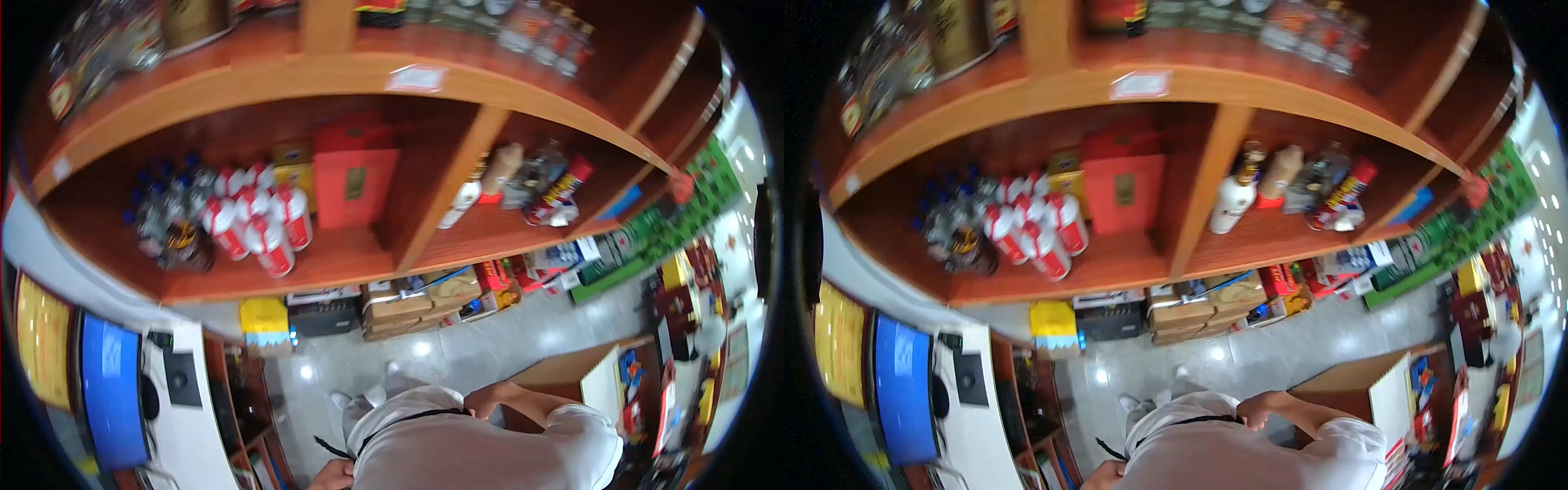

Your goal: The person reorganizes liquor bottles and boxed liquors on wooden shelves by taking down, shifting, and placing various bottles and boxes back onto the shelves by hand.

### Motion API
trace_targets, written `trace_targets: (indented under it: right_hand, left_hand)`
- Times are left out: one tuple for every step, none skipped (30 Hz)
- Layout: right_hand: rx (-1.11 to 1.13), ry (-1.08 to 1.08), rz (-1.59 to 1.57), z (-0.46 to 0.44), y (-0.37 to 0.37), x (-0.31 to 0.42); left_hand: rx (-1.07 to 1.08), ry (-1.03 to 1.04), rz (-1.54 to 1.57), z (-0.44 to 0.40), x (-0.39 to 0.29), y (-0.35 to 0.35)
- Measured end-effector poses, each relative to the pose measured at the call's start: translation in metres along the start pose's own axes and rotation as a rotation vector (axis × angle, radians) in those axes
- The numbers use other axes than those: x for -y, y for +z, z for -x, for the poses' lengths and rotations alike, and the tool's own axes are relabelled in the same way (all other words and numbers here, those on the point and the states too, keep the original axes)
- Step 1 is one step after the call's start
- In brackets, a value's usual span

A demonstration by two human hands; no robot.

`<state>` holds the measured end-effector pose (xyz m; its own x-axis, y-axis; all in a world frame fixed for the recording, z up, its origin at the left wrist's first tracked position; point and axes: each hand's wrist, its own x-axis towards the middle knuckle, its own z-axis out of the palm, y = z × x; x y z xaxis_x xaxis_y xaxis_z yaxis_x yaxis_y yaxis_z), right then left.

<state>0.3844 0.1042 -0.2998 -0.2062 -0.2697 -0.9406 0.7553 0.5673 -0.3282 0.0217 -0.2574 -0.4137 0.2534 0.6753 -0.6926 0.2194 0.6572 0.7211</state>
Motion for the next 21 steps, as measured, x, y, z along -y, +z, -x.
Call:
trace_targets:
  right_hand:
    - [-0.022, -0.027, -0.067, 0.01, 0.008, 0.012]
    - [-0.047, -0.057, -0.124, 0.021, 0.013, 0.024]
    - [-0.074, -0.1, -0.173, 0.023, 0.012, 0.033]
    - [-0.068, -0.16, -0.255, 0.001, 0.025, 0.022]
    - [-0.117, -0.221, -0.323, -0.014, 0.038, 0.016]
    - [-0.145, -0.197, -0.265, -0.028, 0.046, 0.014]
    - [-0.167, -0.173, -0.207, -0.038, 0.05, 0.015]
    - [-0.239, -0.173, -0.228, -0.021, 0.048, 0.029]
    - [-0.306, -0.17, -0.25, 0.015, 0.046, 0.051]
    - [-0.367, -0.166, -0.27, 0.033, 0.047, 0.062]
    - [-0.385, -0.193, -0.29, 0.027, 0.05, 0.058]
    - [-0.403, -0.222, -0.311, 0.019, 0.056, 0.053]
    - [-0.421, -0.25, -0.33, 0.014, 0.057, 0.053]
    - [-0.402, -0.262, -0.285, 0.016, 0.055, 0.053]
    - [-0.394, -0.311, -0.284, 0.007, 0.054, 0.05]
    - [-0.387, -0.359, -0.284, -0.002, 0.051, 0.045]
    - [-0.38, -0.404, -0.284, -0.009, 0.052, 0.041]
    - [-0.398, -0.472, -0.324, -0.015, 0.053, 0.036]
    - [-0.382, -0.509, -0.345, 0.0, 0.048, 0.04]
    - [-0.363, -0.548, -0.364, 0.026, 0.04, 0.047]
    - [-0.315, -0.549, -0.385, 0.034, 0.032, 0.045]
  left_hand:
    - [0.013, -0.011, 0.003, -0.006, -0.011, -0.015]
    - [0.021, -0.017, -0.006, -0.013, -0.018, -0.027]
    - [0.02, -0.021, -0.011, -0.018, -0.03, -0.04]
    - [0.013, -0.025, -0.018, -0.023, -0.044, -0.051]
    - [0.015, -0.025, -0.023, -0.029, -0.059, -0.062]
    - [0.01, -0.031, -0.023, -0.033, -0.074, -0.069]
    - [0.009, -0.034, -0.032, -0.037, -0.084, -0.076]
    - [0.006, -0.039, -0.043, -0.039, -0.092, -0.08]
    - [0.004, -0.044, -0.051, -0.043, -0.1, -0.084]
    - [0.009, -0.048, -0.058, -0.045, -0.106, -0.087]
    - [0.008, -0.055, -0.064, -0.045, -0.111, -0.089]
    - [0.007, -0.061, -0.069, -0.045, -0.115, -0.092]
    - [0.007, -0.067, -0.076, -0.045, -0.119, -0.093]
    - [0.01, -0.073, -0.082, -0.046, -0.123, -0.096]
    - [0.013, -0.077, -0.091, -0.046, -0.126, -0.097]
    - [0.017, -0.084, -0.097, -0.047, -0.128, -0.099]
    - [0.024, -0.092, -0.105, -0.047, -0.13, -0.099]
    - [0.033, -0.101, -0.108, -0.046, -0.13, -0.097]
    - [0.04, -0.113, -0.114, -0.045, -0.131, -0.097]
    - [0.045, -0.125, -0.116, -0.043, -0.131, -0.096]
    - [0.053, -0.135, -0.12, -0.041, -0.131, -0.095]
